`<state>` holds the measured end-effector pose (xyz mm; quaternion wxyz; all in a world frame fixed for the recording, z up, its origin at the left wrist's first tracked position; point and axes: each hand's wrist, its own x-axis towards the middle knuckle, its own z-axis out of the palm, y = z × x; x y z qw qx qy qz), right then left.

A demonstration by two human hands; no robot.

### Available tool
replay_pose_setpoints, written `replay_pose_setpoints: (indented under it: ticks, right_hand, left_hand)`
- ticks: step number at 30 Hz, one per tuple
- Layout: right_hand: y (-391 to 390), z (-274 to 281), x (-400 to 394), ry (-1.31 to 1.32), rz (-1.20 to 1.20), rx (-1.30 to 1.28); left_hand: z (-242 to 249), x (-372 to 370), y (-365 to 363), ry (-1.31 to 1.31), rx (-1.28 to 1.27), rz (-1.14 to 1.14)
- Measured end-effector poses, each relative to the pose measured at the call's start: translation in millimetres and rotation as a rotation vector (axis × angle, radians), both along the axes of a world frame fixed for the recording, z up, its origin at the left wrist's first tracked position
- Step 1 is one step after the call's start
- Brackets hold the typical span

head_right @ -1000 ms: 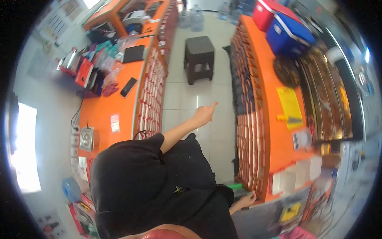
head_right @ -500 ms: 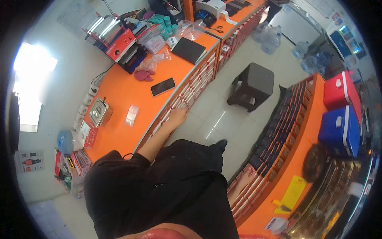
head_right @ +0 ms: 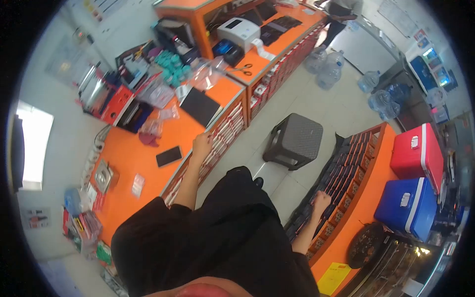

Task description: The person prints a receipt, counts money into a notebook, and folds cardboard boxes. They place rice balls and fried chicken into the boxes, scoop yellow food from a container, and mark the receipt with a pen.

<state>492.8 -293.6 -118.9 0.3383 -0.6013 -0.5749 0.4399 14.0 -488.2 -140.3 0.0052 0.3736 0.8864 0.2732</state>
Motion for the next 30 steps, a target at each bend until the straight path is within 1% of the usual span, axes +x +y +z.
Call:
replay_pose_setpoints:
  ticks: [1,3,4,5,6,7,8,9,10,11,12,13,14,15,16,17,18,19,20,21,23,25,27,29,30]
  right_hand:
    - [24.6,2.3,-9.8,-0.058,0.009,-0.015]
    - [52.9,28.4,-45.3,-0.149,0.025,0.075]
    - [64.3,23.1,-52.0,-0.214,0.051,0.189]
    - [67.9,23.3,-57.5,-0.243,0.086,0.189]
    - [64.9,29.2,-66.6,-0.135,-0.015,0.149]
    - [60.4,35.6,-69.6,-0.115,-0.041,0.128]
    - [60.5,12.3,-65.4,-0.163,-0.125,0.088]
    - [44.2,23.7,-64.3,-0.156,-0.214,0.125]
    - [31.7,34.5,-60.0,-0.148,-0.303,0.166]
    - [23.5,27.4,-42.3,-0.146,-0.494,0.189]
    - [16.8,17.0,-25.0,-0.162,-0.519,0.161]
    - [5.0,8.0,-6.4,-0.18,-0.521,0.121]
    - [-12.3,9.1,9.5,-0.182,-0.629,0.114]
    - [-18.6,16.9,31.1,-0.123,-0.834,0.128]
    - [-33.5,28.8,52.6,-0.074,-1.01,0.146]
    - [-48.0,33.7,76.5,-0.202,-1.088,0.173]
    - [-66.1,10.8,101.1,-0.315,-1.185,0.373]
    - [-82.4,-15.2,126.9,-0.425,-1.268,0.579]
    - [-102.5,15.6,136.0,-0.285,-1.326,0.471]
    - [-117.5,53.3,134.8,-0.15,-1.374,0.363]
    - [-160.2,19.3,190.8,-0.202,-1.477,0.323]
    - [-192.9,32.5,244.8,-0.365,-1.574,0.396]
    - [-219.2,82.0,304.2,-0.418,-1.628,0.373]
    - [-239.0,120.0,383.7,-0.567,-1.68,0.541]
    - [-243.4,147.6,426.5,-0.767,-1.687,0.628]
  left_hand:
    - [2.7,-2.4,12.2,-0.029,0.0,0.018]
    - [-23.3,-12.1,32.3,-0.052,0.011,-0.013]
    - [-41.7,-16.0,40.0,-0.103,-0.024,-0.05]
    - [-56.9,-19.2,45.7,-0.096,-0.144,-0.123]
    - [-49.8,-13.0,58.1,-0.102,-0.229,-0.194]
    - [-58.2,-14.2,68.7,-0.215,-0.376,-0.286]
    - [-66.0,-14.2,83.8,-0.217,-0.285,-0.431]
    - [-66.3,-9.4,105.2,-0.266,-0.409,-0.45]
    - [-61.7,-3.4,129.9,-0.311,-0.458,-0.507]
    - [-52.4,4.9,158.9,-0.195,-0.474,-0.627]
    - [-85.5,5.5,199.0,0.448,0.245,-0.954]
    - [-90.8,14.0,251.4,0.451,0.309,-1.103]
    - [-92.5,20.9,274.8,0.118,-0.021,-1.155]
    - [-93.2,33.7,304.7,-0.182,-0.389,-1.151]
    - [-69.5,63.9,339.6,-0.018,-0.341,-1.241]
    - [-39.7,102.8,368.8,-0.1,-0.309,-1.286]
    - [0.1,143.4,389.8,0.037,-0.29,-1.327]
    - [6.2,170.1,418.9,0.002,-0.096,-1.412]
    - [12.8,200.5,447.1,0.03,-0.023,-1.458]
    - [43.4,236.1,461.5,0.036,0.058,-1.495]
    - [99.0,317.8,470.2,0.027,0.216,-1.565]
    - [140.0,397.4,464.0,-0.004,0.276,-1.625]
    - [156.3,465.5,450.2,-0.041,0.344,-1.673]
    - [162.2,528.6,432.7,-0.101,0.395,-1.78]
    - [162.5,565.8,428.5,-0.11,0.423,-1.787]
